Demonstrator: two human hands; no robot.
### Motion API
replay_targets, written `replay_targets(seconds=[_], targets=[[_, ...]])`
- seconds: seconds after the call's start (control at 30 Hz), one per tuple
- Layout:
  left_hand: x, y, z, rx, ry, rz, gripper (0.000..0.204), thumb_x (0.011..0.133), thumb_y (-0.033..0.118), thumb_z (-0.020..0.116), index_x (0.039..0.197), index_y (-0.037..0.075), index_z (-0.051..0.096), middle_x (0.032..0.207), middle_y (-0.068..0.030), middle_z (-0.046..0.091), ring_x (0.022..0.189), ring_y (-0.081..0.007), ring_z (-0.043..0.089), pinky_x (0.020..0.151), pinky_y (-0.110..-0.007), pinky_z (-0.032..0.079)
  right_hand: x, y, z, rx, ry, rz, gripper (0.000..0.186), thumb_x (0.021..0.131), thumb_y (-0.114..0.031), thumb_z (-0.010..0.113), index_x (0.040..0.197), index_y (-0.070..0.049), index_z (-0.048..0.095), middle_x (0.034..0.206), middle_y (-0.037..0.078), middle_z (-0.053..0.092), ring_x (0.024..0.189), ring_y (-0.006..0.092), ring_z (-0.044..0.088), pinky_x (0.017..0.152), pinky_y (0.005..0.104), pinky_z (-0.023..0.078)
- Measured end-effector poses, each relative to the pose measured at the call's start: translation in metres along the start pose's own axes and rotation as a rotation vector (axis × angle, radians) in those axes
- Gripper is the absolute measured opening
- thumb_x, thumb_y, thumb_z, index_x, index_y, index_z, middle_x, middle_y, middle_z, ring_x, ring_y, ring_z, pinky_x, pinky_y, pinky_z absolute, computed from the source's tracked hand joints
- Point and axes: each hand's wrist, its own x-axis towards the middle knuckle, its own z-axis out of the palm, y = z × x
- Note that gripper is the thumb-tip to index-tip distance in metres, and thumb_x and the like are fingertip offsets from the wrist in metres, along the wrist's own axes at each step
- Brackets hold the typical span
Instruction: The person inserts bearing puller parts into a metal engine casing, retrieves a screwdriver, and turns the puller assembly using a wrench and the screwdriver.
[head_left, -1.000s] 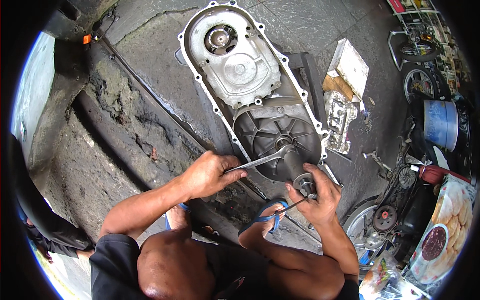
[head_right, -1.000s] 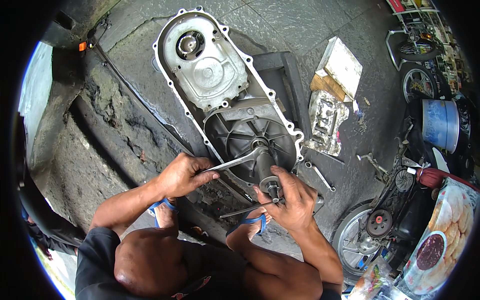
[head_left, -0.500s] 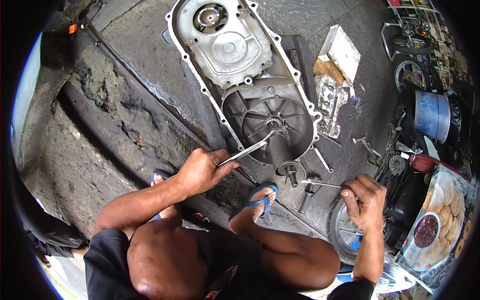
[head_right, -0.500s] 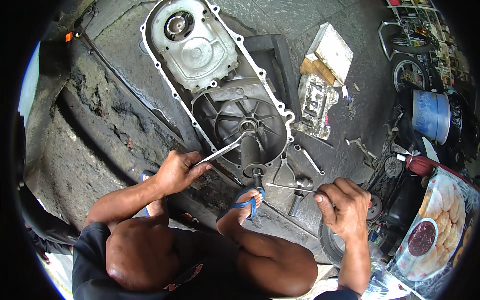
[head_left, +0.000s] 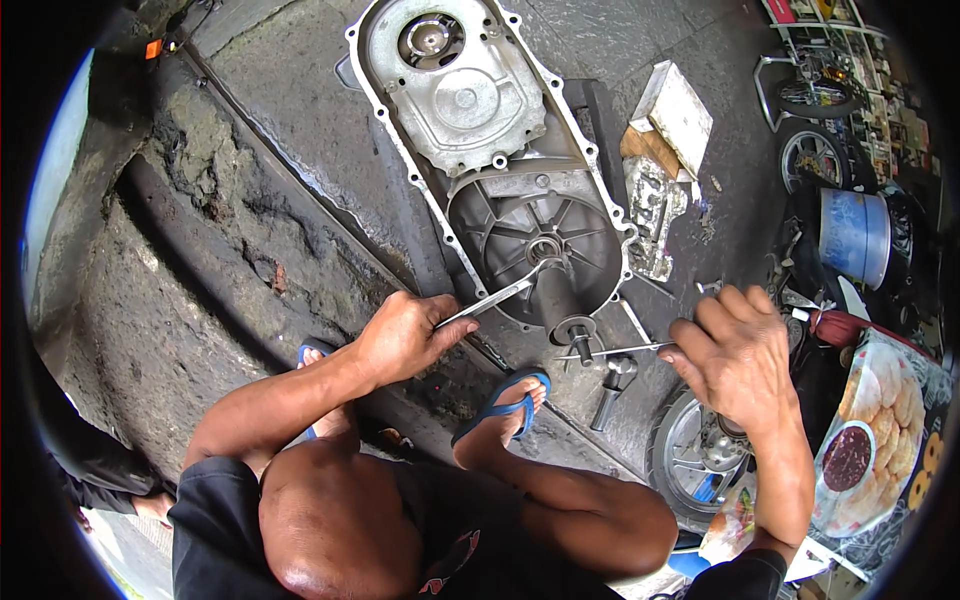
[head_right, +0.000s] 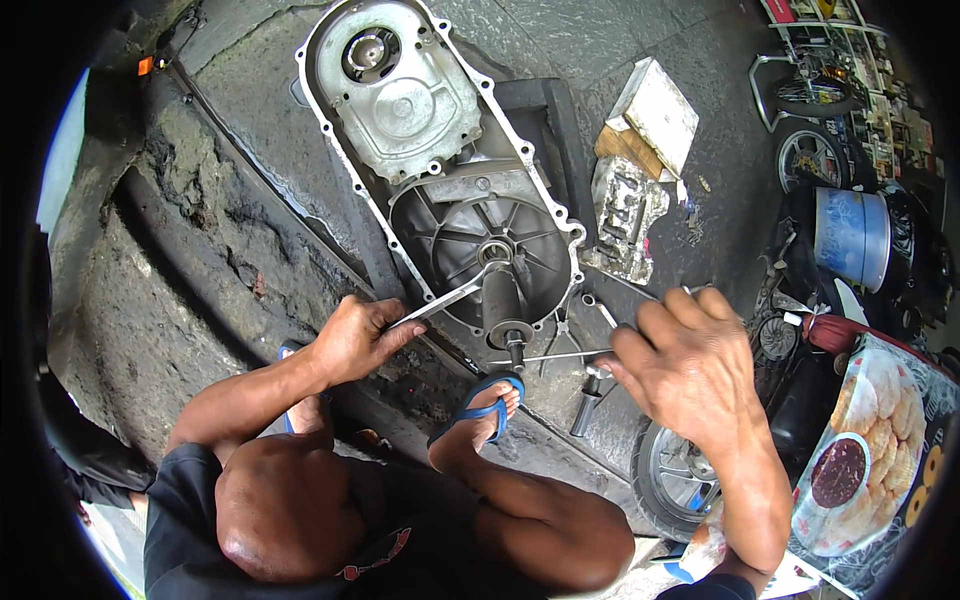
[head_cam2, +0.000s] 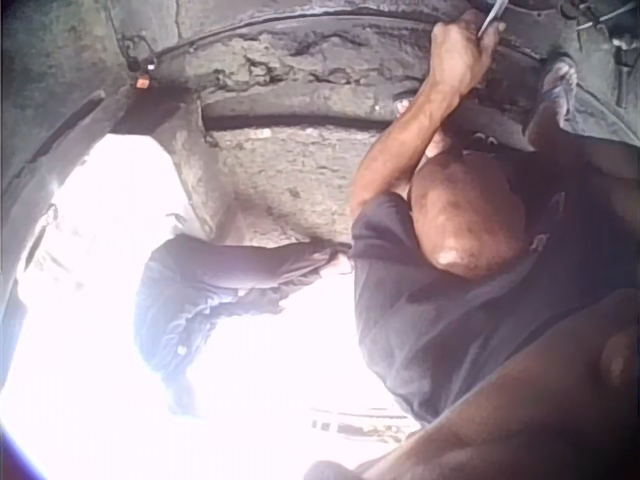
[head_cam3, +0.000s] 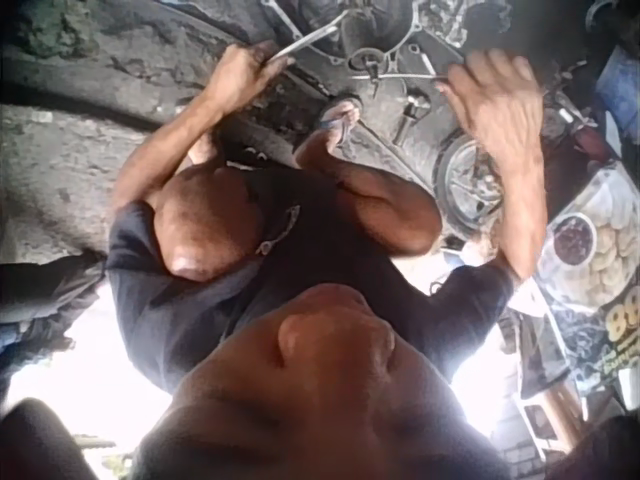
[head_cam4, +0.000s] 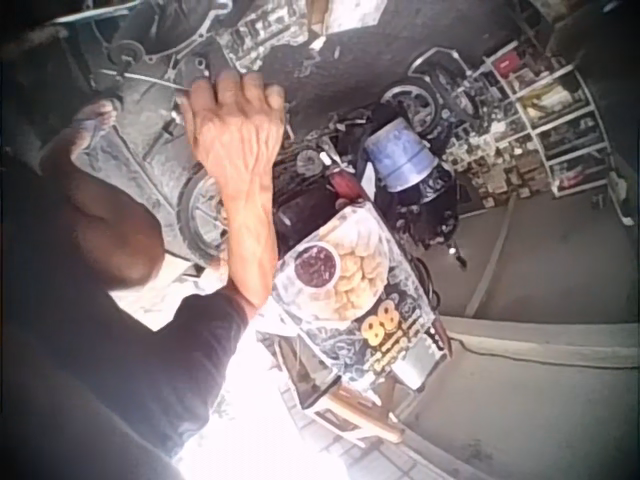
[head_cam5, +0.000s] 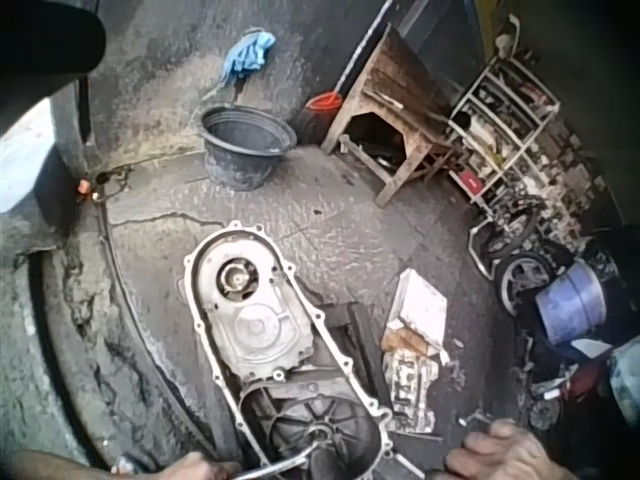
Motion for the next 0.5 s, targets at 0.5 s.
replay_targets(seconds=[0.5], targets=[[-0.003, -0.013, 0.007, -0.065, 0.040, 0.031, 0.030, 0.096, 0.029, 0.068, 0.086, 0.001, 0.066, 0.060, -0.0231, 0.059, 0.061, -0.0446, 0.063, 0.055, -0.049, 0.051, 0.024, -0.160, 0.108, 2.180, 0.430, 0.862, 0.049, 0.100, -0.053, 0.057, 0.080, -0.009, 0.052, 0.065, 0.002, 0.048, 0.054, 0.0154, 0.043, 0.050, 0.0280, 0.037]])
